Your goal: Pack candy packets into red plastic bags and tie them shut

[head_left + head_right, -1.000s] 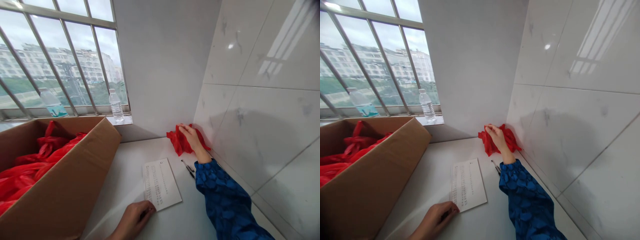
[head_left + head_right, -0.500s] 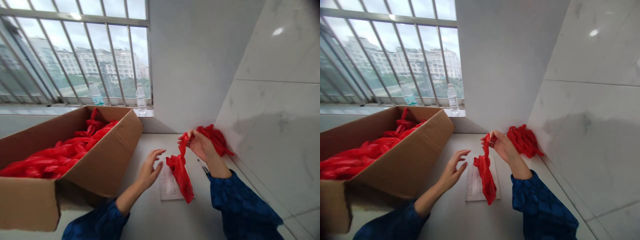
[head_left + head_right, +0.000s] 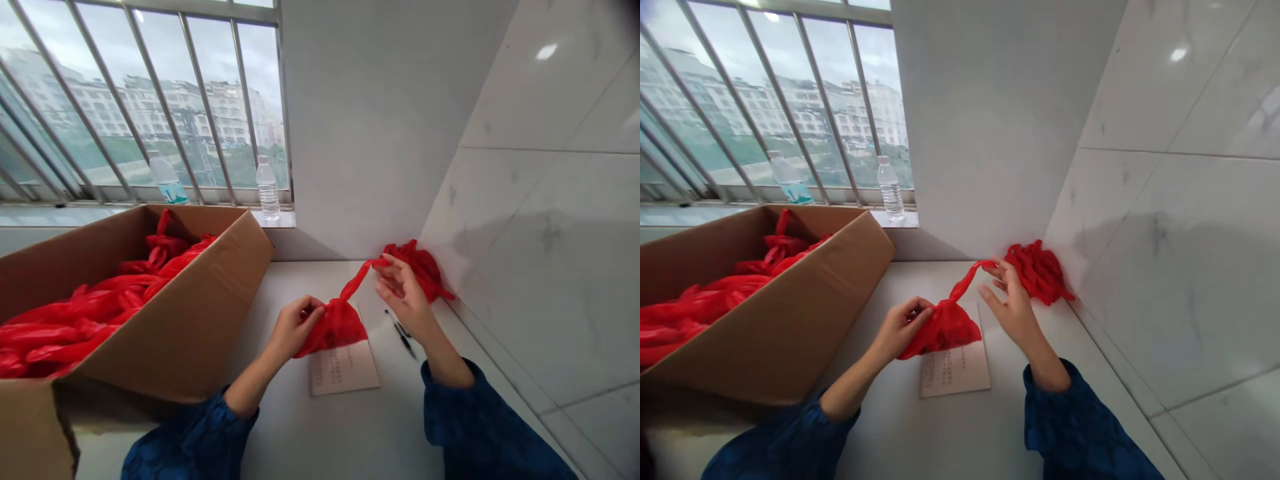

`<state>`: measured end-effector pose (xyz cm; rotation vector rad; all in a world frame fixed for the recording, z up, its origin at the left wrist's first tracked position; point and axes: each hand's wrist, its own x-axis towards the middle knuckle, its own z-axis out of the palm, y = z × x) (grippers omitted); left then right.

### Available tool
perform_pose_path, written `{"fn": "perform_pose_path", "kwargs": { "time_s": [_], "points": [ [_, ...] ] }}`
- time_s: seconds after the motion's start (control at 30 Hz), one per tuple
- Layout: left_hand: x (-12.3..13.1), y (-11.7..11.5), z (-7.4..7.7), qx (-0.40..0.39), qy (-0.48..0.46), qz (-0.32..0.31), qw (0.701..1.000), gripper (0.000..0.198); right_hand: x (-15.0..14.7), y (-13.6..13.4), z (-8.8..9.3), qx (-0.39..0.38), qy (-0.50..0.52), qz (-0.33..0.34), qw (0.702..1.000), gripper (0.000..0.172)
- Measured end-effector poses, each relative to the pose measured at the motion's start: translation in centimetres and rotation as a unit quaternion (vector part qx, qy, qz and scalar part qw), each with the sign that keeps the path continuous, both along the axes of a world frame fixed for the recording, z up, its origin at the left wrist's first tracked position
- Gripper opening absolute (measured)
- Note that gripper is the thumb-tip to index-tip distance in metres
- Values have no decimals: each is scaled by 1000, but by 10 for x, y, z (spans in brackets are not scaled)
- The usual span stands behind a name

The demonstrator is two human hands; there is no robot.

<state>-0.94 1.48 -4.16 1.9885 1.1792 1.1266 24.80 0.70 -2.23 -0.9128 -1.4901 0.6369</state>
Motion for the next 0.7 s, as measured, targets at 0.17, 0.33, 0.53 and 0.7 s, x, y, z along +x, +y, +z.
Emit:
{"fn": "perform_pose_path", "kwargs": {
  "time_s": [0.17, 0.33, 0.53, 0.7],
  "points": [
    [3, -2, 0, -55, -47, -22, 997, 32, -38, -11, -14, 11, -133, -43, 990, 74],
    [3, -2, 2, -62, -51, -45, 996, 32, -50, -4, -25, 15, -183, -20, 983, 66],
    [-1, -4, 12, -26, -15, -60, 998, 26, -39, -3, -25, 23, -218, 11, 976, 32],
    [-5, -2, 13, 41, 89, -41, 994, 25, -40, -4, -24, 11, -236, 31, 971, 21]
  ]
}}
